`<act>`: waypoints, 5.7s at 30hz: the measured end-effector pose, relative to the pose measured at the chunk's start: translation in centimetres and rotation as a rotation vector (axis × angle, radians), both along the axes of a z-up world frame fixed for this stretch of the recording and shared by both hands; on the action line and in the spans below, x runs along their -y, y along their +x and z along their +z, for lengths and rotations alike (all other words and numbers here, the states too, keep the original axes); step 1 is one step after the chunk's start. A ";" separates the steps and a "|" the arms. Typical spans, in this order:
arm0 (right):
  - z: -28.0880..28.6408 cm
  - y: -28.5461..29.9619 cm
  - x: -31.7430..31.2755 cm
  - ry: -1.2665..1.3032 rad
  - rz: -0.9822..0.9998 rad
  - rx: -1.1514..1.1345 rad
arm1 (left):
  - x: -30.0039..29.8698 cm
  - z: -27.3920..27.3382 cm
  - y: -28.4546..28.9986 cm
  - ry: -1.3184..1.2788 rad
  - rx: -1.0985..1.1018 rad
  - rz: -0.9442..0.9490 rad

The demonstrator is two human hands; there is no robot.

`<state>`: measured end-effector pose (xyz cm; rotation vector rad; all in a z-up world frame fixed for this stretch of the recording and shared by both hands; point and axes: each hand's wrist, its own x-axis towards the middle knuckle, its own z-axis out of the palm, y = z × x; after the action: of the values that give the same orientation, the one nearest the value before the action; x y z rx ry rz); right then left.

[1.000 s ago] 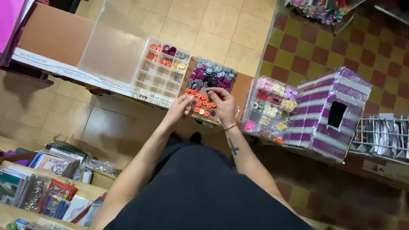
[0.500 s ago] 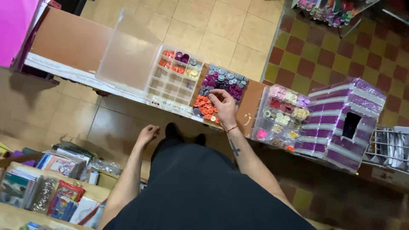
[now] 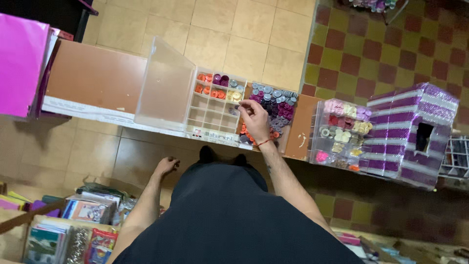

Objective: The person sorts different colored buttons by picking them from a central tray and placing them into the specific compartments of a clear plastic storage organizer.

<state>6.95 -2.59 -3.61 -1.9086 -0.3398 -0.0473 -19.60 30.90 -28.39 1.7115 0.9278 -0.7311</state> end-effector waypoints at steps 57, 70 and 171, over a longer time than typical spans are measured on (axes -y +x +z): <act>-9.7 -2.7 19.3 -0.402 -0.240 0.336 | 33.0 16.9 26.6 0.561 1.223 -0.949; -9.7 -2.9 19.5 -0.371 -0.229 0.297 | 33.4 22.6 24.7 0.006 0.800 -0.282; 0.8 -0.5 -0.8 -0.067 -0.026 -0.058 | 3.2 6.5 5.4 0.115 -0.084 -0.387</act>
<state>6.44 -1.74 -2.86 -1.9762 -0.2804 0.0026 -14.23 27.73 -21.89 2.0036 0.7113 -1.0253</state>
